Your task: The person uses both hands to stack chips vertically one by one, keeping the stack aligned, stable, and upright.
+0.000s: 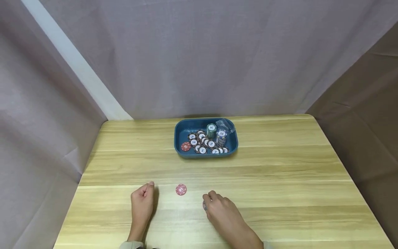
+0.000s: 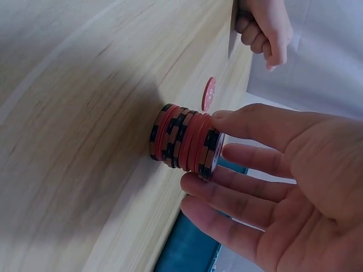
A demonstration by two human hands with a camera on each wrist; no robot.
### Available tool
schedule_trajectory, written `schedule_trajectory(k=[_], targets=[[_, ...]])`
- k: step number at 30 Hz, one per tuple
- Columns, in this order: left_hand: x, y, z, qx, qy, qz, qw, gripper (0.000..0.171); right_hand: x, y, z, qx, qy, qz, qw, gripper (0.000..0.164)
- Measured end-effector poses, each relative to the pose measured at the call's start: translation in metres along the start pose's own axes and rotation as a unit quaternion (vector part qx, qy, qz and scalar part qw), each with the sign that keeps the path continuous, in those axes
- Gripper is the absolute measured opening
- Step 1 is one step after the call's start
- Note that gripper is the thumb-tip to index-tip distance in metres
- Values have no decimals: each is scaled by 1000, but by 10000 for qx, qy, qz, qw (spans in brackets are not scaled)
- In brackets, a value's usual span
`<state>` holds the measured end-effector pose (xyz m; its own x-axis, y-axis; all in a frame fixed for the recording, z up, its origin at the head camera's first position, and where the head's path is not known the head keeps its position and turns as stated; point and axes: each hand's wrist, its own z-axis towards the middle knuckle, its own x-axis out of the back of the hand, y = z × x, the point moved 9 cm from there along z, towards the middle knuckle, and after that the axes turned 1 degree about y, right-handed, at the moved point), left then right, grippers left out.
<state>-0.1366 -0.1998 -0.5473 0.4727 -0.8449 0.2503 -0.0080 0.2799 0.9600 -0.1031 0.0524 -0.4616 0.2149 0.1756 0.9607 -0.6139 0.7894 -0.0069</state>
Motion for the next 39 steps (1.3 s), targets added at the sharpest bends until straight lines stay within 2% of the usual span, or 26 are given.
schedule_trajectory(k=[2, 4, 9, 13, 17, 20, 23, 27, 32, 37, 39], targets=[[0, -11, 2, 22, 10, -29, 10000, 58, -1, -1, 1, 10, -80, 39, 10000, 19], [1, -14, 3, -3, -2, -29, 10000, 59, -3, 1, 2, -104, -191, 233, 9995, 22], [0, -15, 3, -147, -96, -147, 9997, 59, -4, 5, 10, -376, -317, 629, 9968, 40], [-4, -14, 3, -195, -133, -178, 9996, 59, -5, 2, 25, -264, -381, 609, 9971, 48], [-4, -14, 2, -200, -83, -148, 9997, 60, -10, -9, 42, -18, -401, 670, 9969, 47], [-3, -14, 2, -201, -79, -116, 9997, 60, -17, -19, 54, 38, -452, 773, 9960, 39], [0, -15, 3, -180, -53, -91, 9998, 59, -32, -27, 65, -169, -873, 1046, 9905, 34], [0, -15, 2, -113, -43, -109, 9999, 60, -55, -33, 72, -751, -1567, 1384, 9750, 37], [-1, -15, 2, -46, -55, -104, 9999, 59, -68, -38, 81, -1186, -1744, 1274, 9692, 36], [1, -14, 2, -126, -72, -82, 9999, 59, -73, -44, 85, -1209, -1631, 899, 9750, 35], [1, -12, 3, -145, -84, -62, 9998, 59, -72, -44, 85, -1212, -1447, 728, 9793, 33]])
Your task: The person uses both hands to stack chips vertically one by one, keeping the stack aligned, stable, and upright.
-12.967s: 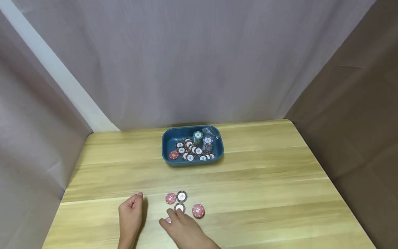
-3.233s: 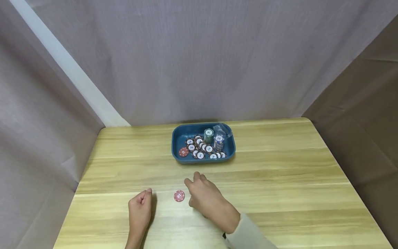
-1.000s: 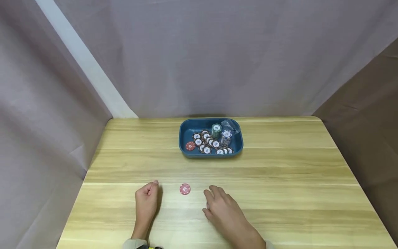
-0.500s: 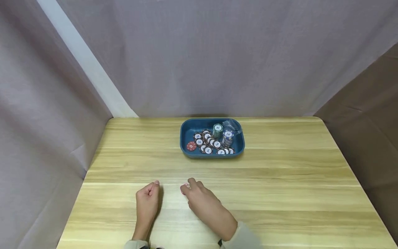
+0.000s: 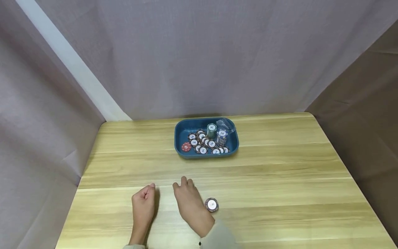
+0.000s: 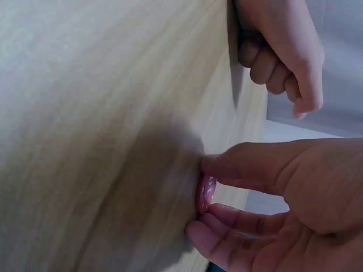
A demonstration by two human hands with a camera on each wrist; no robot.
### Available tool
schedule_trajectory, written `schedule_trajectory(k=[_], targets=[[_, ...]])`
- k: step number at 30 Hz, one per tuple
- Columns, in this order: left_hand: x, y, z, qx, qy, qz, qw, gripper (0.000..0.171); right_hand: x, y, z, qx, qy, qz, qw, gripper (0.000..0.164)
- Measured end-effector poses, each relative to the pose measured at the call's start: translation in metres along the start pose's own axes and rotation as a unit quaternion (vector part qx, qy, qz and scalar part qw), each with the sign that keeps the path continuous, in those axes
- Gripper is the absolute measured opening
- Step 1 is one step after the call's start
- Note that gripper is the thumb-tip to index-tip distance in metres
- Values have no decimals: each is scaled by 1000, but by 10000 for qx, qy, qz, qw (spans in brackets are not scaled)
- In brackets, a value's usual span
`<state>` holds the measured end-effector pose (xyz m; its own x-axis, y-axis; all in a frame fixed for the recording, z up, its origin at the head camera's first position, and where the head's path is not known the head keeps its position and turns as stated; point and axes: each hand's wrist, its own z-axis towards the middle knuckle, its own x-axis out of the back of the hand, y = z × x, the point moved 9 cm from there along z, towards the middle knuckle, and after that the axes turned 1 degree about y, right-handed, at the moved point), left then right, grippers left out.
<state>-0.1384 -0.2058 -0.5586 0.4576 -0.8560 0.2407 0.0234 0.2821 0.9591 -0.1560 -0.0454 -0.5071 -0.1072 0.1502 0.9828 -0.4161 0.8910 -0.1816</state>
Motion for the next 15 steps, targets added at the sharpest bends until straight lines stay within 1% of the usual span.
schedule_trajectory(k=[2, 4, 6, 9, 12, 15], targets=[[-1, 2, 1, -5, -20, -18, 10000, 59, 2, 0, -1, -23, 164, -128, 9998, 32], [-2, 3, 1, 8, -58, -46, 10000, 59, 3, -1, -3, 0, 304, -377, 9988, 33], [-3, 4, 1, 55, -113, -59, 9999, 59, 3, -3, -5, 53, 374, -599, 9975, 36], [-3, 2, -1, 148, -155, -11, 9998, 59, 2, -5, -8, 135, 419, -780, 9960, 38], [-1, -1, -3, 267, -139, 27, 9995, 59, 1, -5, -11, 162, 346, -710, 9967, 37], [-2, -4, -4, 368, -113, 8, 9993, 59, 0, -1, -15, 133, 165, -422, 9989, 36]])
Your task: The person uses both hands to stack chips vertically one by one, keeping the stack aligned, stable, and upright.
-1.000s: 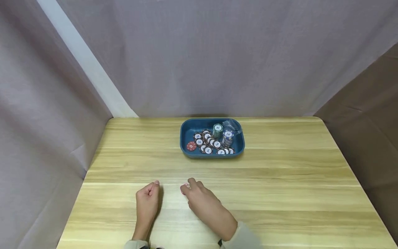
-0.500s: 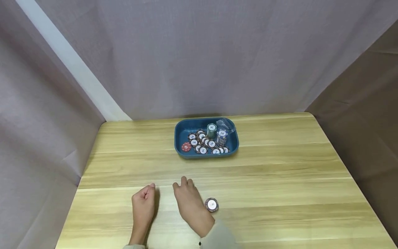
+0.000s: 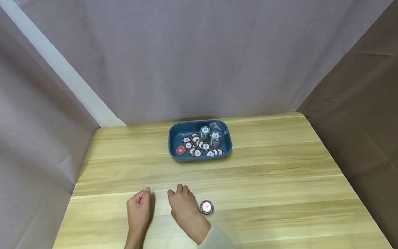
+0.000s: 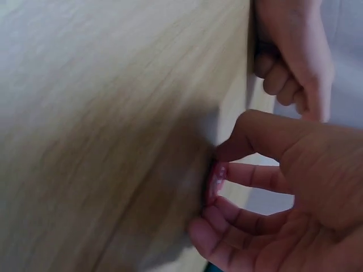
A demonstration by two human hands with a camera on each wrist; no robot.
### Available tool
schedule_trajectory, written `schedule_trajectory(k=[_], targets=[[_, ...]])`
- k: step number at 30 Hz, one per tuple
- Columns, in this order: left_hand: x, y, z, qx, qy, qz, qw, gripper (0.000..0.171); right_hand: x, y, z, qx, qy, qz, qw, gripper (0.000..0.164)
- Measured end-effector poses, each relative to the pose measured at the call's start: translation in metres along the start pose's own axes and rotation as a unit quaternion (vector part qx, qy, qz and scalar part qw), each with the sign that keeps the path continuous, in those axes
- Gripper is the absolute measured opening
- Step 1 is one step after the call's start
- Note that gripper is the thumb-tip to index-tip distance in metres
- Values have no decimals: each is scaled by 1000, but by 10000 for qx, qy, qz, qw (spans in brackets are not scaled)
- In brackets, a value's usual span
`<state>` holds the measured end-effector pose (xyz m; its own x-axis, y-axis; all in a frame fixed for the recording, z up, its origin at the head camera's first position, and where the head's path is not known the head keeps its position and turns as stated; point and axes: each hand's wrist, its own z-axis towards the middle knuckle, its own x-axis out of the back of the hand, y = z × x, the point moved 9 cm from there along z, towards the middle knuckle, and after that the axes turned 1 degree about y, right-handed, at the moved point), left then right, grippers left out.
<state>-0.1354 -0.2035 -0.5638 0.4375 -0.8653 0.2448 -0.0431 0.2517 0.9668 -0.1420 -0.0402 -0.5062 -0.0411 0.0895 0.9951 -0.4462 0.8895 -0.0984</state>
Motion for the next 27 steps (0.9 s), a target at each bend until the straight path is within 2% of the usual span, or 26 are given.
schedule_trajectory(k=[5, 10, 12, 17, 22, 27], targets=[[0, 2, -2, 80, 101, 121, 9998, 59, 13, 2, -11, -4, 142, 588, 9982, 35], [0, 25, -7, -58, 179, 61, 9998, 57, 33, 9, -16, 130, 417, 929, 9947, 35], [0, 34, -8, -124, 208, 7, 9997, 57, 42, 11, -19, 285, 578, 877, 9941, 34], [1, 36, -7, -153, 243, -56, 9996, 56, 62, 19, -29, 550, 1041, 608, 9912, 32], [-1, 36, -6, -122, 183, -12, 9998, 56, 72, 36, -42, 589, 985, 357, 9928, 29], [-1, 36, -8, -122, 182, 33, 9998, 56, 72, 54, -53, 487, 996, 549, 9923, 23]])
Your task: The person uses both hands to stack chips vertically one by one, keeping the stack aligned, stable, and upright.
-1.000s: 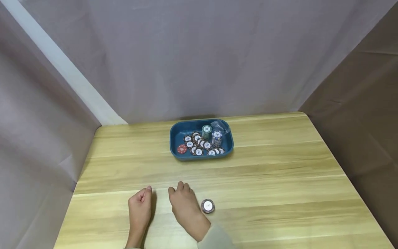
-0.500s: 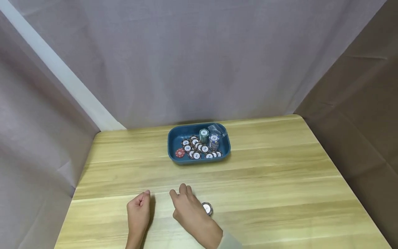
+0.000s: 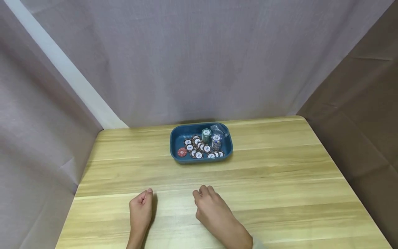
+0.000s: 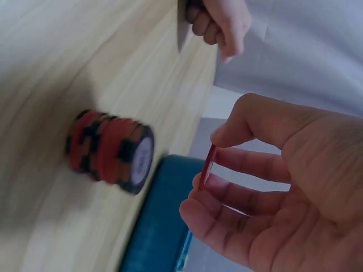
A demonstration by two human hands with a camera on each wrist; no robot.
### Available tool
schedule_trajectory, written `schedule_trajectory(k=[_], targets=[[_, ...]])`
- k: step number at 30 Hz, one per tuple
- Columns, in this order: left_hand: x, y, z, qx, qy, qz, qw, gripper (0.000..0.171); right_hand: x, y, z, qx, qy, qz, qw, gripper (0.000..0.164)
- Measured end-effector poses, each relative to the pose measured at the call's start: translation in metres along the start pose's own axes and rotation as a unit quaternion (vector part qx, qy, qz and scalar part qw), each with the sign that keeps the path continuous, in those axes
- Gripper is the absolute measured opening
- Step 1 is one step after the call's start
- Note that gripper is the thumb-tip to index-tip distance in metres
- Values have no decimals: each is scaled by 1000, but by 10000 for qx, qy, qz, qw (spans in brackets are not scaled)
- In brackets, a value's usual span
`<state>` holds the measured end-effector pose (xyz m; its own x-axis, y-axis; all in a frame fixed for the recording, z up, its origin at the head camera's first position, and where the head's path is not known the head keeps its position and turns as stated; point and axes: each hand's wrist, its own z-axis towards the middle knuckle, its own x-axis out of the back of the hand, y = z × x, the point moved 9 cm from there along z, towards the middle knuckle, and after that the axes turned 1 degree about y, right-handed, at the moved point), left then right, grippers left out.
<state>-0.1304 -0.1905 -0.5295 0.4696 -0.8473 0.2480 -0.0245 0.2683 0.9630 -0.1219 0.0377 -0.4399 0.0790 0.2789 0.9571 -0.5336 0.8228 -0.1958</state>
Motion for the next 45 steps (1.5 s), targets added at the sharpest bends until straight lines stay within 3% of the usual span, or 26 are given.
schedule_trajectory(k=[8, 14, 24, 32, 45], targets=[[-2, -3, 0, 92, -100, -6, 9999, 56, -5, 10, -19, 62, 188, -277, 9994, 18], [-1, 0, 0, -31, -53, 60, 10000, 56, -7, 10, -24, 191, 243, -484, 9984, 16], [0, -1, 0, -30, -26, 67, 10000, 56, -13, 13, -29, 74, 252, -264, 9993, 18], [0, -2, 0, 1, -25, 25, 10000, 56, -18, 19, -33, -53, -34, 69, 10000, 31], [1, -2, -1, 16, 7, 13, 10000, 56, -18, 20, -34, 10, -18, 150, 9999, 30]])
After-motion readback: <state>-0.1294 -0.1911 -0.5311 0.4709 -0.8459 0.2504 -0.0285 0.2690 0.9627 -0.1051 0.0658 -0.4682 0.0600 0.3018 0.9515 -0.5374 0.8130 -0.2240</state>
